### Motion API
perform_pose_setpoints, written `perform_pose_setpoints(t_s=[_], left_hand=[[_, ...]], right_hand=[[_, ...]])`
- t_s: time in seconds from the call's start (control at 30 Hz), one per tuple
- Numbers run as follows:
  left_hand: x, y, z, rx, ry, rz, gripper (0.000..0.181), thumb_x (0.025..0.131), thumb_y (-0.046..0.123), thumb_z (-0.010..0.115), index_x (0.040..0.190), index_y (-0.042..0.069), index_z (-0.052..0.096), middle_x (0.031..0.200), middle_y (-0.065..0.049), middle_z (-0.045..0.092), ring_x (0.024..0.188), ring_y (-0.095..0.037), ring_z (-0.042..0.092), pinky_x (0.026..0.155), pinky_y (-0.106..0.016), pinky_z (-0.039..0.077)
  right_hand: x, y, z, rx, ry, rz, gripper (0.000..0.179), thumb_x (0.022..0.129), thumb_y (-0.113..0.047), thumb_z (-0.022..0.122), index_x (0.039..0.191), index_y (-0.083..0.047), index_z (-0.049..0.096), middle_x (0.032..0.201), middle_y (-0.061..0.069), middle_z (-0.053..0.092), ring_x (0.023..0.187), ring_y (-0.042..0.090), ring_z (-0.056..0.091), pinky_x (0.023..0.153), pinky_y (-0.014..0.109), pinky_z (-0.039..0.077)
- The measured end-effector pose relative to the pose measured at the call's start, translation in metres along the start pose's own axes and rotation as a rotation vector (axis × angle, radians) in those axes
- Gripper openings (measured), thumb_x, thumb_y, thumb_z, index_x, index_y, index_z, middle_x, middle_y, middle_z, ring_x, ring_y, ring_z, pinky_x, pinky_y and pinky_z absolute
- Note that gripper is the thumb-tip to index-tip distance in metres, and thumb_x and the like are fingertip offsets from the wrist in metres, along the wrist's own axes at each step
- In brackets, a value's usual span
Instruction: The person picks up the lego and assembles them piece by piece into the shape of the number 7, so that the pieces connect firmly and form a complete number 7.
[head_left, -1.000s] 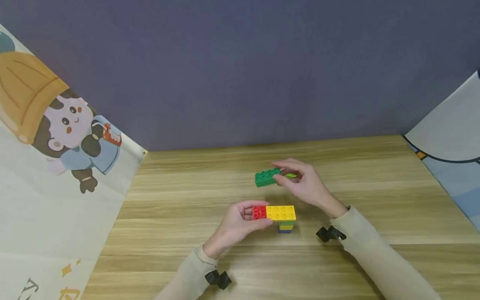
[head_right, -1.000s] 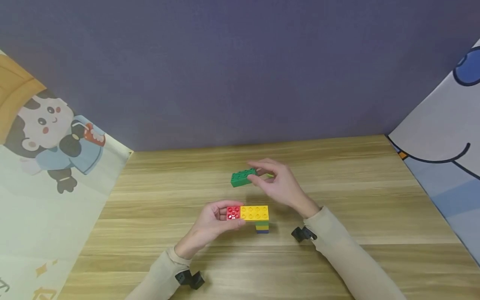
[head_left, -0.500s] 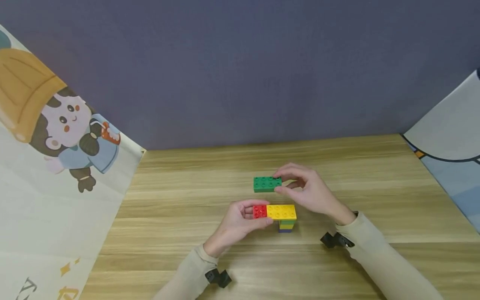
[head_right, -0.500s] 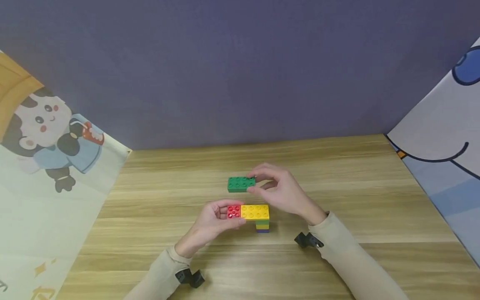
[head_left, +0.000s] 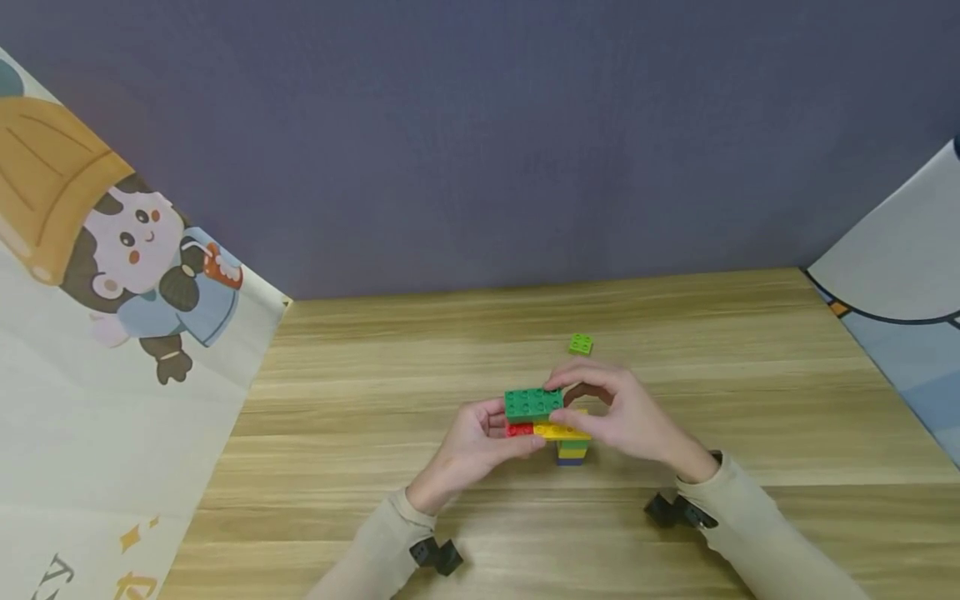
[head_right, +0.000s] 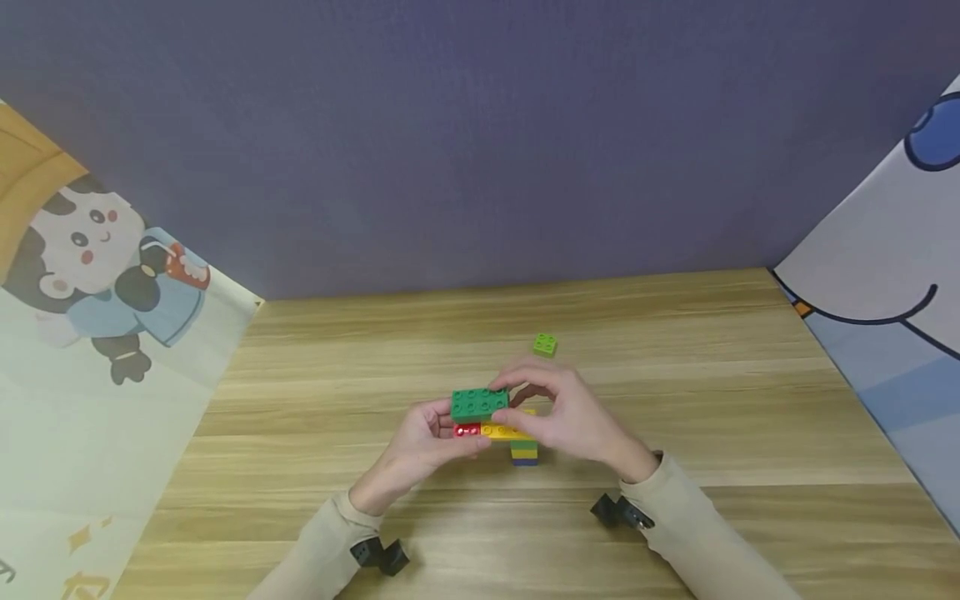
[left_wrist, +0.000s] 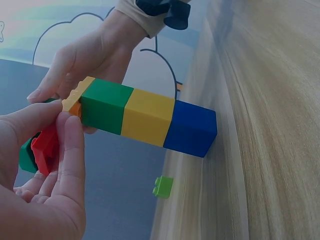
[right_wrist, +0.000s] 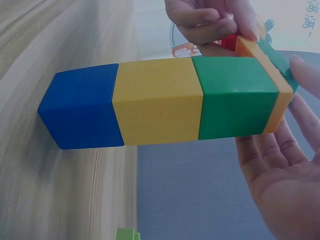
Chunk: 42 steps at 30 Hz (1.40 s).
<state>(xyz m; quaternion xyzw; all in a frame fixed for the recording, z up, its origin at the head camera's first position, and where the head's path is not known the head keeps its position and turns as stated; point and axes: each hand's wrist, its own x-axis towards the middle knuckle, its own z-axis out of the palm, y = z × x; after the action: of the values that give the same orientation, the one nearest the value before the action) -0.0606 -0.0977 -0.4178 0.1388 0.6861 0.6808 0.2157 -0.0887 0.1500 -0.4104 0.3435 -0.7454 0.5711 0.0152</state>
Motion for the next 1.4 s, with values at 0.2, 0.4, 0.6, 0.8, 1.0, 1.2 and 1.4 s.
perform_pose_setpoints(t_s=[0.2, 0.4, 0.6, 0.8, 1.0, 1.2, 1.4], left_hand=[[0.0, -0.002, 0.0, 0.005, 0.009, -0.007, 0.043, 0.094, 0.01, 0.081, 0.136, 0.004, 0.07, 0.127, -0.015, 0.077, 0.103, -0.014, 0.078, 0.086, -0.029, 0.064], [0.001, -0.004, 0.0, 0.0, 0.028, -0.017, 0.04, 0.093, 0.009, 0.082, 0.131, 0.001, 0.071, 0.121, -0.017, 0.079, 0.097, -0.013, 0.078, 0.084, -0.027, 0.064], [0.001, -0.003, 0.0, -0.008, 0.026, -0.016, 0.04, 0.093, 0.007, 0.081, 0.13, -0.003, 0.07, 0.12, -0.02, 0.078, 0.095, -0.012, 0.078, 0.083, -0.028, 0.064], [0.001, -0.003, 0.0, -0.003, 0.025, -0.01, 0.039, 0.094, 0.007, 0.08, 0.129, -0.004, 0.07, 0.119, -0.021, 0.078, 0.095, -0.013, 0.078, 0.083, -0.028, 0.065], [0.002, -0.005, 0.0, -0.008, 0.016, -0.002, 0.04, 0.092, 0.004, 0.081, 0.13, -0.003, 0.07, 0.119, -0.022, 0.078, 0.094, -0.01, 0.078, 0.082, -0.027, 0.065], [0.002, -0.004, 0.0, 0.014, 0.002, -0.003, 0.043, 0.092, 0.007, 0.082, 0.132, -0.001, 0.07, 0.12, -0.019, 0.079, 0.097, -0.011, 0.078, 0.085, -0.028, 0.064], [0.002, -0.002, 0.0, -0.035, 0.0, -0.001, 0.04, 0.098, 0.009, 0.076, 0.133, -0.008, 0.067, 0.113, -0.023, 0.078, 0.09, -0.012, 0.077, 0.081, -0.026, 0.064]], right_hand=[[-0.002, 0.001, 0.003, 0.027, 0.009, -0.042, 0.036, 0.086, 0.008, 0.083, 0.118, -0.008, 0.076, 0.117, 0.011, 0.072, 0.107, 0.009, 0.067, 0.086, 0.03, 0.063], [-0.005, 0.003, 0.003, 0.029, -0.008, -0.026, 0.035, 0.086, 0.006, 0.084, 0.118, -0.008, 0.076, 0.117, 0.011, 0.072, 0.108, 0.009, 0.068, 0.088, 0.028, 0.063], [-0.007, 0.006, 0.004, 0.025, -0.018, -0.016, 0.036, 0.086, 0.005, 0.084, 0.118, -0.01, 0.076, 0.116, 0.009, 0.073, 0.108, 0.008, 0.068, 0.089, 0.028, 0.062], [-0.009, 0.008, 0.004, 0.014, -0.023, -0.016, 0.037, 0.086, 0.004, 0.085, 0.119, -0.011, 0.076, 0.116, 0.008, 0.073, 0.108, 0.009, 0.068, 0.09, 0.027, 0.062], [-0.01, 0.006, 0.004, -0.01, -0.029, 0.003, 0.038, 0.085, 0.001, 0.087, 0.119, -0.016, 0.077, 0.117, 0.002, 0.074, 0.107, 0.01, 0.07, 0.09, 0.03, 0.063], [-0.01, 0.001, 0.004, -0.058, -0.031, -0.009, 0.04, 0.084, -0.003, 0.09, 0.117, -0.021, 0.077, 0.115, -0.005, 0.075, 0.104, 0.011, 0.071, 0.089, 0.03, 0.063], [-0.01, -0.001, 0.004, -0.141, -0.016, -0.057, 0.042, 0.082, -0.004, 0.092, 0.116, -0.023, 0.078, 0.113, -0.01, 0.076, 0.104, 0.01, 0.071, 0.089, 0.034, 0.061]])
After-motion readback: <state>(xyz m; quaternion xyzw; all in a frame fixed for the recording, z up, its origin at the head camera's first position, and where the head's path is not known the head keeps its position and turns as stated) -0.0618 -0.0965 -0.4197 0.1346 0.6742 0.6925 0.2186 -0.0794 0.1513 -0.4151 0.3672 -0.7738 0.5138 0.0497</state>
